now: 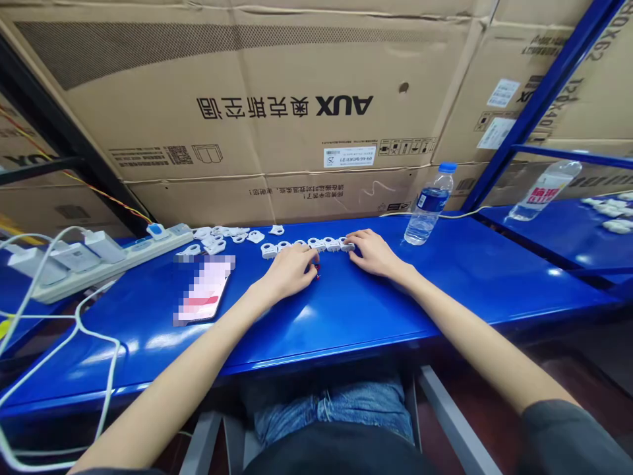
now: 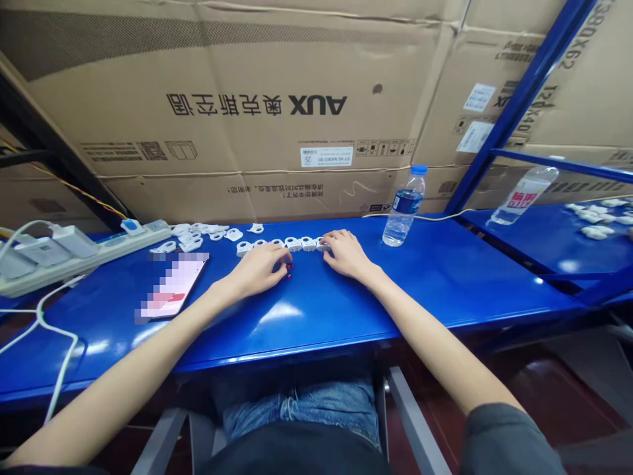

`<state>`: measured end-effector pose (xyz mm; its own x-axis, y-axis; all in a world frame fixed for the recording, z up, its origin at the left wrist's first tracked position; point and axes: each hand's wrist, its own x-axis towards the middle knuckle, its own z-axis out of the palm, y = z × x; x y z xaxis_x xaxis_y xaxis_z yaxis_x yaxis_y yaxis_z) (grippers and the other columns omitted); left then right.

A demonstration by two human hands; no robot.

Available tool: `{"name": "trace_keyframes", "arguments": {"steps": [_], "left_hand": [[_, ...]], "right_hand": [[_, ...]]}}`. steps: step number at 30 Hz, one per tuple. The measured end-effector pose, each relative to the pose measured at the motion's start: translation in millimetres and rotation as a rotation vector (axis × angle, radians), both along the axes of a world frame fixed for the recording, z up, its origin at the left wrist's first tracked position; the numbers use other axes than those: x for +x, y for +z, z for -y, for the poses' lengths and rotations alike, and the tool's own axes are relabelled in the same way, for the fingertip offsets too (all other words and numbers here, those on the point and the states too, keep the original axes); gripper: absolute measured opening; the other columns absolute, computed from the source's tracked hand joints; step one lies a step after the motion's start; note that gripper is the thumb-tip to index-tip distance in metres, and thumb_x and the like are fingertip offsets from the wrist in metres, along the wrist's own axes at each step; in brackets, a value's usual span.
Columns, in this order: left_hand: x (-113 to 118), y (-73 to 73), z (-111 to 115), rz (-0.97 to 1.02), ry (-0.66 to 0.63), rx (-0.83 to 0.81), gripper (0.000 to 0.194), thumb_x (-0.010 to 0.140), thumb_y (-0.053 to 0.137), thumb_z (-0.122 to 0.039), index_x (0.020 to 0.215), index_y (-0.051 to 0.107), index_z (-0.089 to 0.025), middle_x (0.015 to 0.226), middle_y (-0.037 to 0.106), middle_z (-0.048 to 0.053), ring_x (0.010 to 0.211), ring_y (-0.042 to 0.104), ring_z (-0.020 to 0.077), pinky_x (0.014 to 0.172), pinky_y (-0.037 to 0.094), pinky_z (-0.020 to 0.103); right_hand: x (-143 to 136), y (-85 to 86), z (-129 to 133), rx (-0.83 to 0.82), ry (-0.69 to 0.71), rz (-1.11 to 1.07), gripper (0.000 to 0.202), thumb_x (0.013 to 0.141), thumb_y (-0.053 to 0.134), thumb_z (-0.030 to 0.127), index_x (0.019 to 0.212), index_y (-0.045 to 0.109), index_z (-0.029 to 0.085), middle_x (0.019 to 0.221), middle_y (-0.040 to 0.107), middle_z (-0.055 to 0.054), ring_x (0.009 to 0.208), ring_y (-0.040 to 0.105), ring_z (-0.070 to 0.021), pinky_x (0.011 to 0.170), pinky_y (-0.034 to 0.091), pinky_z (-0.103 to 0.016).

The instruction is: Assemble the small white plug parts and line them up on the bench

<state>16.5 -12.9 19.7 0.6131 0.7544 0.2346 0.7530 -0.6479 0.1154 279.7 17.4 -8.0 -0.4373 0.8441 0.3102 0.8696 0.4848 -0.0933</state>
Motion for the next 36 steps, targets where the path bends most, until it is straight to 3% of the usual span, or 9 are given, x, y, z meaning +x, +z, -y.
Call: {"name": "trace_keyframes", "arguments": {"steps": [6,15,20,22,27,29,36], "left_hand": [[-4.1,-1.9,-3.1,0.018,-0.039,-0.064,0.019,0.091,0.054,-0.017,0.101,0.07,-0.02,0.103,0.071,0.008,0.1,0.065,0.0254,0.085,0.052,0.036],[-4.4,-5.4,-6.8,0.008,-0.051,-0.024,0.025,0.097,0.049,-0.025,0.104,0.073,-0.021,0.102,0.07,0.01,0.101,0.064,0.0275,0.088,0.053,0.04],[-5.3,-4.6,-7.3,0.033,-0.061,0.015,0.024,0.096,0.051,-0.022,0.103,0.074,-0.021,0.104,0.069,0.01,0.104,0.062,0.0283,0.091,0.053,0.042],[-5.7,-2.7,-6.0,0.078,-0.058,0.021,0.024,0.095,0.051,-0.02,0.104,0.073,-0.02,0.107,0.069,0.011,0.105,0.062,0.0282,0.092,0.053,0.042],[-8.9,4.2,-4.1,0.126,-0.196,-0.097,0.021,0.09,0.055,-0.019,0.096,0.075,-0.023,0.101,0.069,0.007,0.1,0.065,0.0247,0.092,0.053,0.039],[-10.3,7.0,-4.0,0.11,-0.239,-0.132,0.021,0.087,0.057,-0.018,0.095,0.076,-0.024,0.1,0.071,0.005,0.097,0.066,0.0229,0.091,0.053,0.036],[-12.9,15.6,-3.7,0.09,-0.292,-0.236,0.021,0.078,0.061,-0.015,0.091,0.076,-0.023,0.092,0.072,0.002,0.082,0.066,0.0195,0.078,0.051,0.031]], "right_hand": [[-0.1,-0.1,0.3,0.001,-0.023,0.026,0.037,0.096,0.059,0.03,0.13,0.068,0.017,0.143,0.064,-0.014,0.13,0.055,-0.0334,0.111,0.045,-0.048],[-4.2,6.4,4.5,0.065,-0.039,-0.108,0.03,0.093,0.059,0.021,0.121,0.068,0.02,0.133,0.07,-0.011,0.12,0.061,-0.0309,0.106,0.048,-0.045],[-11.5,8.2,9.2,0.141,-0.009,-0.236,0.028,0.095,0.06,0.031,0.12,0.066,0.021,0.15,0.058,-0.014,0.132,0.057,-0.0319,0.108,0.047,-0.046],[-15.4,9.0,11.4,0.14,0.027,-0.261,0.028,0.095,0.06,0.032,0.121,0.064,0.022,0.146,0.062,-0.013,0.129,0.059,-0.0306,0.107,0.047,-0.045],[-23.2,10.7,16.7,0.09,0.07,-0.271,0.024,0.096,0.058,0.033,0.118,0.06,0.024,0.118,0.075,-0.007,0.108,0.068,-0.0267,0.116,0.038,-0.049],[-24.9,11.2,18.5,0.102,0.08,-0.282,0.023,0.096,0.059,0.034,0.116,0.059,0.024,0.12,0.074,-0.007,0.112,0.067,-0.027,0.119,0.035,-0.049],[-27.2,14.7,23.4,0.129,0.05,-0.304,0.028,0.093,0.062,0.031,0.12,0.06,0.023,0.128,0.07,-0.01,0.119,0.064,-0.0286,0.103,0.046,-0.042]]}}
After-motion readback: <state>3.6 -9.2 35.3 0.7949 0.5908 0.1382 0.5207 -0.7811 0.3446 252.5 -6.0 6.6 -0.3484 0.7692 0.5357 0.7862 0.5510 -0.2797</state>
